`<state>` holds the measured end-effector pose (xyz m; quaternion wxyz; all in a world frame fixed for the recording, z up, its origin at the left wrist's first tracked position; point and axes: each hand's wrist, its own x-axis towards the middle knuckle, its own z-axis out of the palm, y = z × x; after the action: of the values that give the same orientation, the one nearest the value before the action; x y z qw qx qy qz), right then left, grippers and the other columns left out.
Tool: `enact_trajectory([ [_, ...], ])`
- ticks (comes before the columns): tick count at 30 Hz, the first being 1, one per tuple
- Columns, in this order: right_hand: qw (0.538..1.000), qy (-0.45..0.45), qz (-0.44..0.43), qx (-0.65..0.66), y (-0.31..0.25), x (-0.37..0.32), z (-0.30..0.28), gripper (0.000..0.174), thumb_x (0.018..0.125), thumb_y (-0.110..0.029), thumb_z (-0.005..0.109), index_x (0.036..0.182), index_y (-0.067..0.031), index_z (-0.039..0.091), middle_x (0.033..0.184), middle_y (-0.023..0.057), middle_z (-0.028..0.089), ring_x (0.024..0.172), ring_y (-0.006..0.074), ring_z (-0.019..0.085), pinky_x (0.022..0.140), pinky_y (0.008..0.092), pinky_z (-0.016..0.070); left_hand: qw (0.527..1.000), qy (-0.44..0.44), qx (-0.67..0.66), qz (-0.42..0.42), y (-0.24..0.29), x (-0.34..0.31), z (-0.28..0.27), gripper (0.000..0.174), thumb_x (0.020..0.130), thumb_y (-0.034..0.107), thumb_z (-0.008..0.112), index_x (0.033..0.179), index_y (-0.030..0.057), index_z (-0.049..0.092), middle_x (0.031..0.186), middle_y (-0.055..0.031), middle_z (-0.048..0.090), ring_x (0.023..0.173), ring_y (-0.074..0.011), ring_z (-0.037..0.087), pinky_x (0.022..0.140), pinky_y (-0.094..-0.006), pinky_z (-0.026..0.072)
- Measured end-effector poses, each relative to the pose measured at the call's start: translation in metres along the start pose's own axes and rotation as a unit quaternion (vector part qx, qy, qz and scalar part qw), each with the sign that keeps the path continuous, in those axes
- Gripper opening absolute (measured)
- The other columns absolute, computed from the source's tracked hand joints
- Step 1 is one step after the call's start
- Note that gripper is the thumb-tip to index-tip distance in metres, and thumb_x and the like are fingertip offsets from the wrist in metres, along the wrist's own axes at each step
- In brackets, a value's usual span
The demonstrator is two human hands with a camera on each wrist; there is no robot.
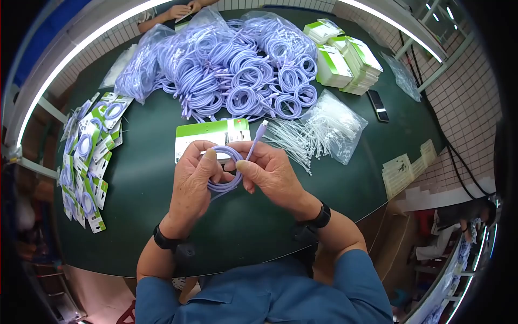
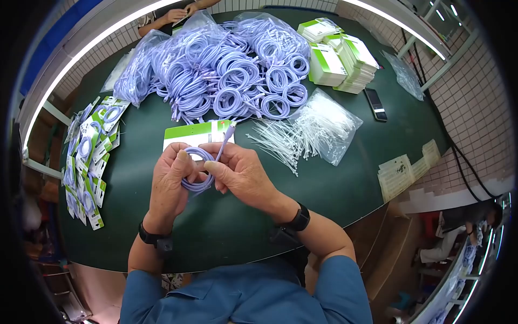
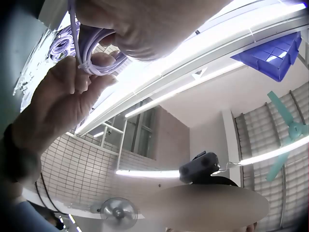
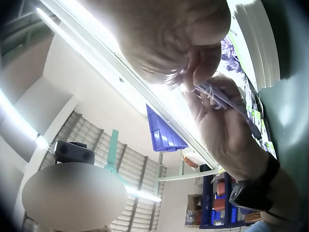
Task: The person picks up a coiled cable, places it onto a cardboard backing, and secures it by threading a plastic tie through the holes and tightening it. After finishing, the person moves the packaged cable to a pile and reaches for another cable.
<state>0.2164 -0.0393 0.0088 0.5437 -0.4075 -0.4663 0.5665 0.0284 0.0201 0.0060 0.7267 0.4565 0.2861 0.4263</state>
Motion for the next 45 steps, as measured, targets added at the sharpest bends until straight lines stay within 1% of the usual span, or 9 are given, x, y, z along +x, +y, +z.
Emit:
enact_trajectory([
  [9,0.998,-0.015,0.025,0.047,0.013,-0.005,-0.007,0.039,0.105,-0.009,0.066,0.141,0.0026,0.062,0.113,0.0104,0.074,0.072,0.0076,0.062,0.061,0.0213,0.0521,0.998,-0.031,0.051,0.002,-0.007,-0.002,-0.006,0.029,0.113,0.024,0.056,0.126,-0.0015,0.054,0.075,0.0010,0.052,0.067,-0.0063,0.050,0.076,-0.0275,0.0585],
  [16,0.994,0.015,-0.082,0.075,0.043,-0.009,-0.003,0.040,0.096,-0.006,0.076,0.134,0.0024,0.064,0.126,0.0081,0.066,0.089,0.0074,0.062,0.069,0.0230,0.0518,0.978,0.064,0.001,0.200,-0.008,-0.004,0.012,0.017,0.113,0.011,0.052,0.127,0.0012,0.054,0.099,-0.0092,0.070,0.102,-0.0164,0.067,0.103,-0.0344,0.0521],
  [21,0.994,-0.046,-0.097,-0.013,0.036,-0.014,-0.008,0.040,0.091,-0.006,0.082,0.128,0.0004,0.068,0.121,0.0064,0.066,0.083,0.0081,0.062,0.067,0.0245,0.0518,0.938,-0.029,0.186,0.291,-0.030,-0.002,-0.005,0.015,0.113,0.014,0.051,0.126,0.0050,0.050,0.115,-0.0155,0.071,0.119,-0.0220,0.063,0.110,-0.0386,0.0478],
  [24,0.946,0.007,-0.218,-0.239,0.030,-0.015,0.003,0.035,0.087,-0.001,0.082,0.120,-0.0014,0.071,0.116,0.0094,0.068,0.080,0.0117,0.065,0.066,0.0264,0.0537,0.982,-0.013,0.037,0.186,-0.036,-0.011,0.005,0.014,0.112,0.010,0.052,0.124,0.0052,0.048,0.112,-0.0138,0.071,0.124,-0.0247,0.061,0.111,-0.0379,0.0472],
  [28,0.882,0.017,-0.365,-0.298,0.033,-0.006,0.002,0.032,0.083,0.006,0.080,0.113,-0.0029,0.075,0.109,0.0127,0.070,0.079,0.0172,0.069,0.067,0.0287,0.0565,0.991,-0.018,-0.032,0.129,-0.042,-0.014,0.014,0.026,0.107,0.012,0.061,0.128,0.0044,0.047,0.118,-0.0125,0.068,0.127,-0.0240,0.059,0.110,-0.0371,0.0488],
  [33,0.871,0.088,-0.344,-0.339,0.007,-0.008,-0.016,0.030,0.081,0.011,0.077,0.108,-0.0022,0.076,0.106,0.0133,0.072,0.083,0.0222,0.072,0.071,0.0308,0.0592,0.983,0.020,0.065,0.169,-0.038,-0.016,0.019,0.031,0.103,0.006,0.063,0.131,0.0027,0.051,0.134,-0.0127,0.061,0.130,-0.0217,0.058,0.109,-0.0378,0.0498],
  [37,0.807,0.224,-0.377,-0.396,0.000,-0.010,-0.023,0.033,0.079,0.012,0.077,0.107,-0.0037,0.077,0.109,0.0125,0.073,0.082,0.0240,0.072,0.070,0.0319,0.0594,0.993,-0.062,0.079,0.063,-0.040,-0.024,0.018,0.053,0.099,0.019,0.076,0.140,0.0026,0.048,0.141,-0.0135,0.057,0.124,-0.0192,0.059,0.100,-0.0340,0.0536],
  [40,0.733,0.172,-0.460,-0.471,0.008,-0.005,-0.022,0.037,0.078,0.013,0.076,0.111,-0.0046,0.077,0.109,0.0118,0.073,0.078,0.0251,0.071,0.066,0.0323,0.0579,0.996,-0.039,-0.073,0.031,-0.029,-0.034,0.045,0.043,0.103,0.021,0.071,0.137,0.0027,0.054,0.129,-0.0081,0.061,0.117,-0.0171,0.061,0.096,-0.0329,0.0534],
  [45,0.723,0.123,-0.489,-0.472,0.015,0.001,-0.014,0.044,0.074,0.013,0.076,0.113,-0.0063,0.077,0.108,0.0088,0.073,0.078,0.0240,0.070,0.064,0.0314,0.0588,0.976,0.071,-0.199,-0.050,-0.014,-0.017,0.043,0.026,0.110,0.026,0.064,0.122,0.0036,0.062,0.098,-0.0032,0.064,0.099,-0.0149,0.065,0.086,-0.0313,0.0535],
])
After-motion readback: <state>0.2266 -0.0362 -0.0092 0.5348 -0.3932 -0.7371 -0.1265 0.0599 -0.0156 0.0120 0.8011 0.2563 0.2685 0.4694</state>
